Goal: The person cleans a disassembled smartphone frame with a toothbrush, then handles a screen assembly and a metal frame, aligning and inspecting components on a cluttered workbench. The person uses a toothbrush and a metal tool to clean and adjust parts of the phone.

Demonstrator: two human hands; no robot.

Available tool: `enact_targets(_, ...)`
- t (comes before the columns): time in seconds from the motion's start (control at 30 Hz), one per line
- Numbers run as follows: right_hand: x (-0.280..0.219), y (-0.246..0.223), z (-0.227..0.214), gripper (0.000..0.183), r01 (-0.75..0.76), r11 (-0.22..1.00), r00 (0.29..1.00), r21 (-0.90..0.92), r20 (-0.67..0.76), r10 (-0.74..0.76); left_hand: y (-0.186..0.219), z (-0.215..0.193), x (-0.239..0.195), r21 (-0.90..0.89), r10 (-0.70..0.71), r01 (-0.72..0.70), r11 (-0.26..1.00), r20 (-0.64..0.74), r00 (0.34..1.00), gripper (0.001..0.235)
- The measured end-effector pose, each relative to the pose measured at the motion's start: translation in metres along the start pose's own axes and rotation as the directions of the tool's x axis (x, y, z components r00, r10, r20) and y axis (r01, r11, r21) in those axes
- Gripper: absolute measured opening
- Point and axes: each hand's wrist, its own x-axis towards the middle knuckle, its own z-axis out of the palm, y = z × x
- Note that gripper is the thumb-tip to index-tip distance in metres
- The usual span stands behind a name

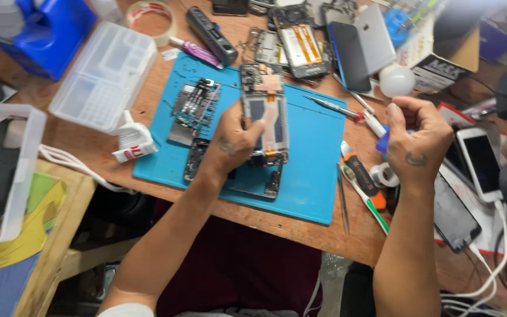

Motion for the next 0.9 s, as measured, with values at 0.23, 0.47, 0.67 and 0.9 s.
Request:
enact_targets(0.23,-0.018,-0.027,0.035,0.017,-0.025,0.998,0.988,-0.051,0.149,0.033,0.004,0.001,-0.001,0.007,-0.029,0.029,1.000,0.041,0.999,0.031)
enact_targets(0.47,-0.022,-0.035,0.049,0.019,0.112,0.993,0.968,-0.040,0.231,-0.100,0.006,0.004,-0.004,0.032,-0.039,0.037,0.999,0.047,0.998,0.031)
enact_targets(0.67,-0.023,-0.031,0.052,0.019,0.044,0.998,0.973,-0.053,0.229,-0.031,0.011,0.004,-0.005,0.039,-0.009,0.008,0.999,0.026,1.000,0.029)
enact_targets(0.9,-0.023,-0.031,0.055,0.016,0.054,0.999,0.969,0.005,0.240,-0.054,0.013,0.006,-0.004,0.060,-0.038,0.037,0.998,0.017,0.999,0.033)
